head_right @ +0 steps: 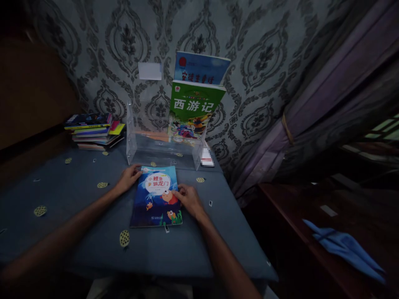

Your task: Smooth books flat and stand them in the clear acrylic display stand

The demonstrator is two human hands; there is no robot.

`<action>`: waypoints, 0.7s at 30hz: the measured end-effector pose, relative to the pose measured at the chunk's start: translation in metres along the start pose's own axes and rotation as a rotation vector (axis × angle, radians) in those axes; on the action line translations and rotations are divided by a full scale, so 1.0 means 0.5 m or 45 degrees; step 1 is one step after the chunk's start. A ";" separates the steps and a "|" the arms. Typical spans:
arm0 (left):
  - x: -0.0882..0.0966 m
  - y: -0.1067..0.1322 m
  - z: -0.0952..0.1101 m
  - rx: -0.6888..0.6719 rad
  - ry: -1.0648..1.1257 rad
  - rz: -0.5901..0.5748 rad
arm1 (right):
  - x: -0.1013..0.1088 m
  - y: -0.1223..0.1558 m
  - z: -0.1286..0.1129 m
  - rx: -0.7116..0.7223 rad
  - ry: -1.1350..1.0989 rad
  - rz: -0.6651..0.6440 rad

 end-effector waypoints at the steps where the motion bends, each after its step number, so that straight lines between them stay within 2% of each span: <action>1: 0.003 0.002 0.002 -0.034 -0.070 0.009 | 0.000 0.000 0.001 0.000 0.040 0.002; 7: -0.002 0.019 0.014 -0.200 -0.387 -0.028 | 0.004 0.004 -0.003 -0.040 0.172 0.006; 12: -0.018 0.023 0.016 -0.380 -0.849 -0.137 | 0.001 0.003 -0.006 -0.024 0.247 -0.011; 21: -0.026 0.019 0.011 -0.416 -1.012 -0.137 | 0.003 0.000 -0.017 -0.023 0.510 0.035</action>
Point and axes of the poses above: each hand's wrist, its own y-axis away from the middle knuckle, its own x-axis out of the back of the hand, z = x × y, the point moved 5 cm from there along -y, towards the middle knuckle, and after that the axes turned 6 degrees about y, right-handed, at the moved point
